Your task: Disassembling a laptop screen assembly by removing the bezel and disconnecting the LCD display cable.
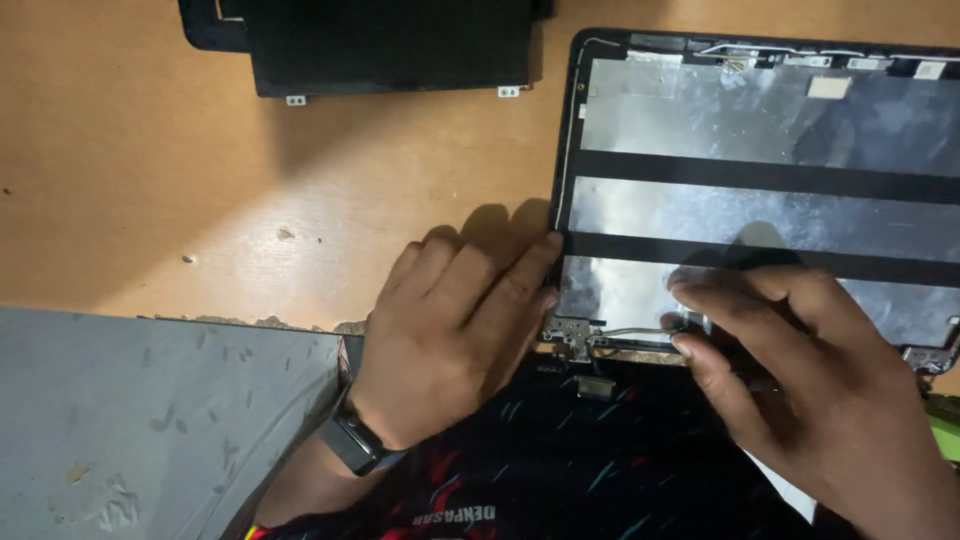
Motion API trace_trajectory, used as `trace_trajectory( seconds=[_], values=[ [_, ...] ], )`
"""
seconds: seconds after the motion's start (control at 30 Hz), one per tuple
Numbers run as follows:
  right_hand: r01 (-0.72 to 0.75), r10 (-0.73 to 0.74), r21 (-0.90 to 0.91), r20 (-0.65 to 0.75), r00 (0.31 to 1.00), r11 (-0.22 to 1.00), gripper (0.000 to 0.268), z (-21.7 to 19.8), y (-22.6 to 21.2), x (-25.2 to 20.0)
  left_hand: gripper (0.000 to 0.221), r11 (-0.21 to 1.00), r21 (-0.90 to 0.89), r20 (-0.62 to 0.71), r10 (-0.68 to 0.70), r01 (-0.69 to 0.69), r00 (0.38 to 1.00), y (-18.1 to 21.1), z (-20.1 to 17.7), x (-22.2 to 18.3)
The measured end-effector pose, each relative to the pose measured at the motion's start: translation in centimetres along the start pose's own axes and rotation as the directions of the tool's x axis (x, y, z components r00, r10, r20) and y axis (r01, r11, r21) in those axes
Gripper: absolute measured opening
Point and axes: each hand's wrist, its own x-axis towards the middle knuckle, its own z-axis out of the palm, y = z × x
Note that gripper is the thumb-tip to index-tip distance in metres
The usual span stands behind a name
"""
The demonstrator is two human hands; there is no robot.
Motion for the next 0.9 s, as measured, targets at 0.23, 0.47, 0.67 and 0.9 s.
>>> trace_trajectory(
  seconds=[0.23,0.47,0.67,0.9],
  values=[
    [0.042,-0.042,0.010,0.007,0.999,0.999,0.047,-2.3,-0.9,1.6,0.032,0.996,-0.020,0.001,-0.088,0.088,0.996,0.5,0.1,0.3],
    [0.442,-0.425,-0.109,0.149,0.893,0.890,0.048,-5.1,0.0,6.1,0.036,0.998,0.023,-0.039,-0.054,0.055,0.998,0.1,0.7,-0.4],
    [0.661,-0.619,-0.336,0.235,0.749,0.672,0.046,-4.2,0.3,10.2,0.029,0.996,0.062,-0.080,-0.055,0.060,0.995,0.1,0.2,0.3],
    [0.736,-0.688,-0.396,0.285,0.667,0.549,0.044,-4.1,0.5,12.4,0.033,0.996,0.075,-0.067,-0.042,0.047,0.997,-0.3,0.4,0.0]
  ],
)
